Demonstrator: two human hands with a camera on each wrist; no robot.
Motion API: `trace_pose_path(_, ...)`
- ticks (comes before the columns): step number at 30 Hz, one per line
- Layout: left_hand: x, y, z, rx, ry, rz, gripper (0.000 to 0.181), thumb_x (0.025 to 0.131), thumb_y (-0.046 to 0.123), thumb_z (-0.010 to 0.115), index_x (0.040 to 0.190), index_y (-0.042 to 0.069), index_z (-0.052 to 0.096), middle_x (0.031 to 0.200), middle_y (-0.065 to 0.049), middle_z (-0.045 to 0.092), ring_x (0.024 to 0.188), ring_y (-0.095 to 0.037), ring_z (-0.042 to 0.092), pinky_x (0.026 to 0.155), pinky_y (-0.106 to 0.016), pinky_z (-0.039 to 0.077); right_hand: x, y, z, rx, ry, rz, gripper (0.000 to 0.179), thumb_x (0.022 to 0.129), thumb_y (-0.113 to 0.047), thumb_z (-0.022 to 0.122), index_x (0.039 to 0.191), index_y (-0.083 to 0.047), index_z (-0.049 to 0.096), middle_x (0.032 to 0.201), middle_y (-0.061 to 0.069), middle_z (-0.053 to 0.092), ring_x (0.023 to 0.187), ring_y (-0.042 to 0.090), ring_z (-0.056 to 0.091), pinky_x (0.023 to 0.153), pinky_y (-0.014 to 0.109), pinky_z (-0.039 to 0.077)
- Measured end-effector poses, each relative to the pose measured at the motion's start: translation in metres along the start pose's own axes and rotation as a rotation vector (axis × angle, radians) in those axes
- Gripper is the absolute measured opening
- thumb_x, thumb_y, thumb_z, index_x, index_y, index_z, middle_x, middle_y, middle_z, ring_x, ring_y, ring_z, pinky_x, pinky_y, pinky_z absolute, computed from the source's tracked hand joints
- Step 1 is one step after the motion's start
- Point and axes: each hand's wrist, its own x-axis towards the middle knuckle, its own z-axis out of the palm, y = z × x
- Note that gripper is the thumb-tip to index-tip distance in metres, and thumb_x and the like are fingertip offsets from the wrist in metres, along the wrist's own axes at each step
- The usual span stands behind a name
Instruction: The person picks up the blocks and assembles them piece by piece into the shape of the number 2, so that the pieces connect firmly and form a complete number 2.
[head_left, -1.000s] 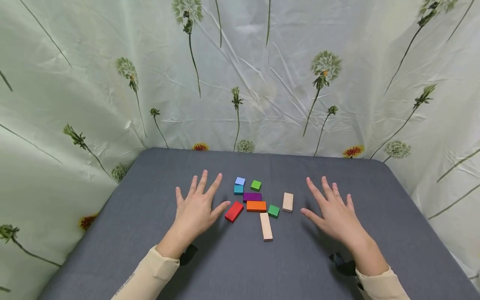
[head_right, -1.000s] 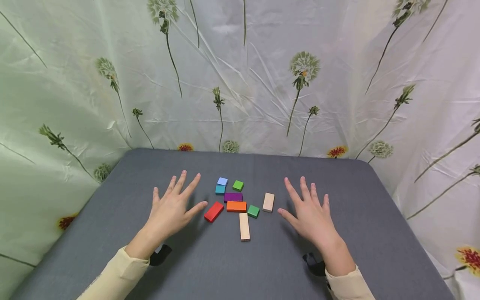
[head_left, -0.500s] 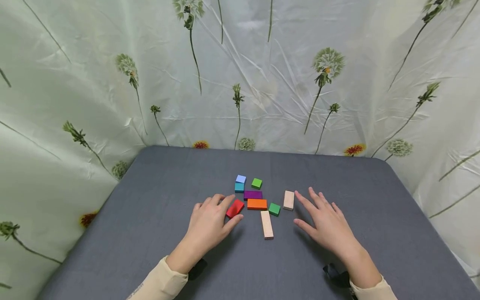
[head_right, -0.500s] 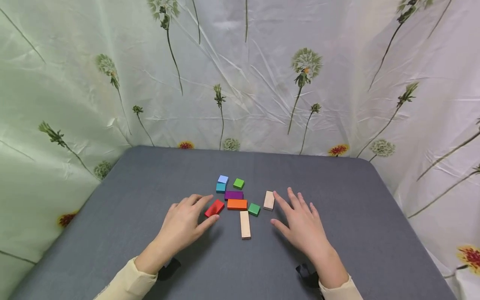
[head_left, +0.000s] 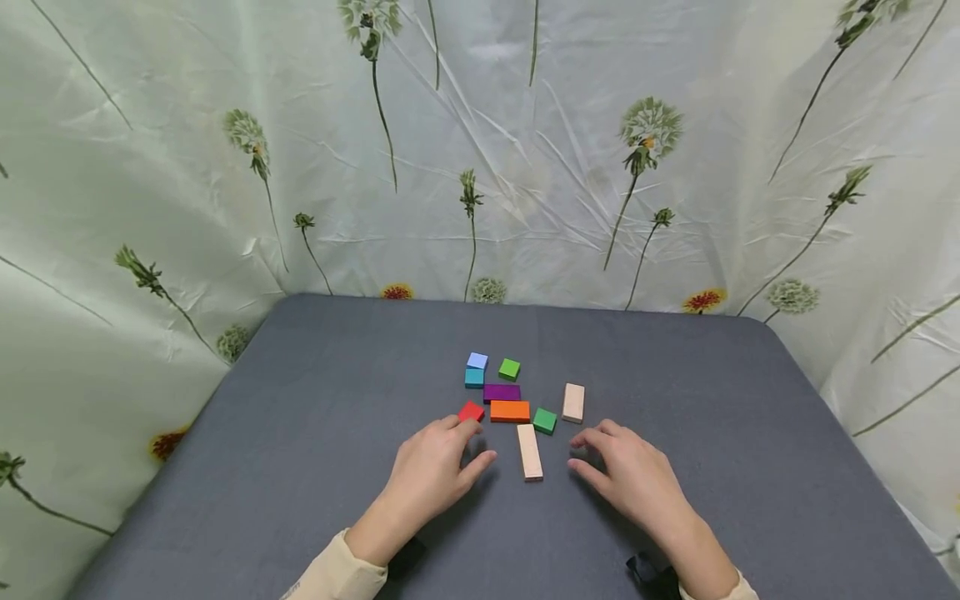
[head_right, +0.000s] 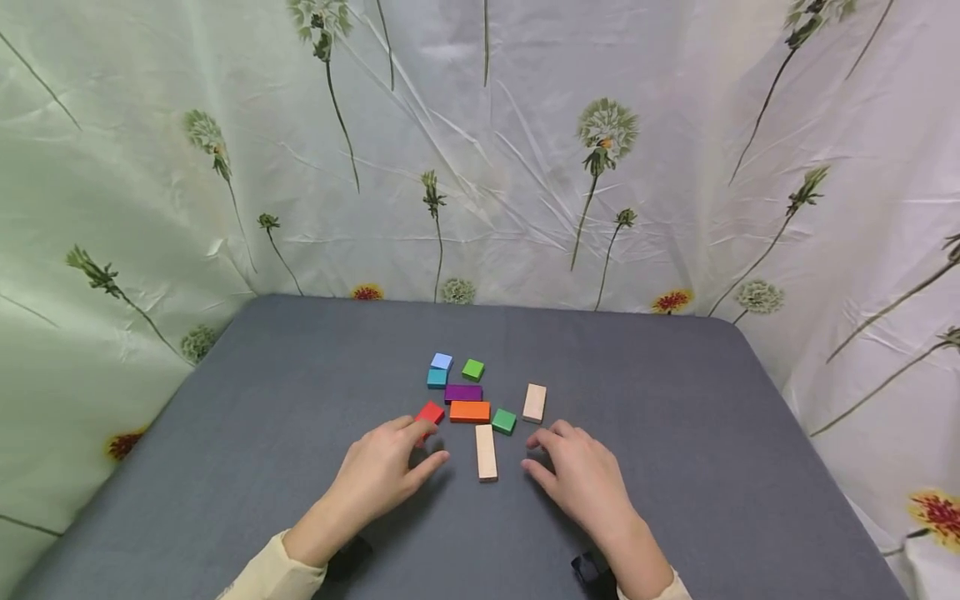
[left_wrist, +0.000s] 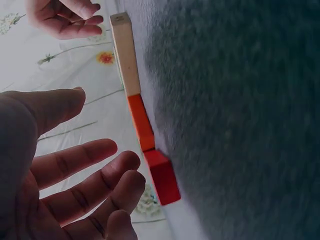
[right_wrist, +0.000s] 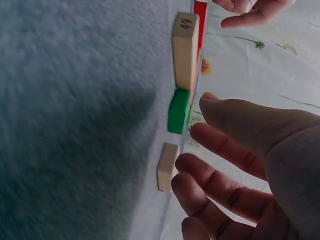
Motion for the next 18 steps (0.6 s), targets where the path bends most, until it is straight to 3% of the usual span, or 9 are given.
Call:
trace_pose_path(7, 0.002, 0.003, 0.006, -0.089, -0.081, -0.031, 0.032, 0.091, 0.04, 0.086, 0.111, 0.017, 0.077, 0.086, 0.004, 0.066, 0.069, -0.007, 0.053, 0.057, -0.027, 0.044, 0.001, -0.007, 0.011, 0.031, -0.032, 0.002, 0.014, 0.087, -0.028, 0.09, 0.091, -0.028, 0.076, 0.077, -0.014, 0.055, 0.066, 0.003, 0.047, 0.059, 0.027, 0.041)
trace_pose_path(13, 0.004, 0.004, 0.008, -0.134, -0.175, -0.086, 0.032, 0.091, 0.043, 0.086, 0.111, 0.019, 0.076, 0.085, 0.006, 0.064, 0.07, -0.008, 0.053, 0.06, -0.027, 0.044, -0.001, -0.011, 0.018, 0.084, -0.036, -0.041, 0.014, 0.087, -0.026, 0.09, 0.091, -0.028, 0.077, 0.076, -0.017, 0.054, 0.064, -0.002, 0.045, 0.058, 0.024, 0.039)
trace_pose_path(18, 0.006, 0.005, 0.011, -0.157, -0.209, -0.105, 0.033, 0.09, 0.043, 0.087, 0.11, 0.019, 0.077, 0.082, 0.006, 0.062, 0.068, -0.01, 0.052, 0.06, -0.027, 0.043, -0.002, -0.015, 0.021, 0.112, -0.059, -0.08, 0.014, 0.087, -0.024, 0.09, 0.094, -0.027, 0.078, 0.077, -0.018, 0.055, 0.064, -0.003, 0.044, 0.057, 0.022, 0.038)
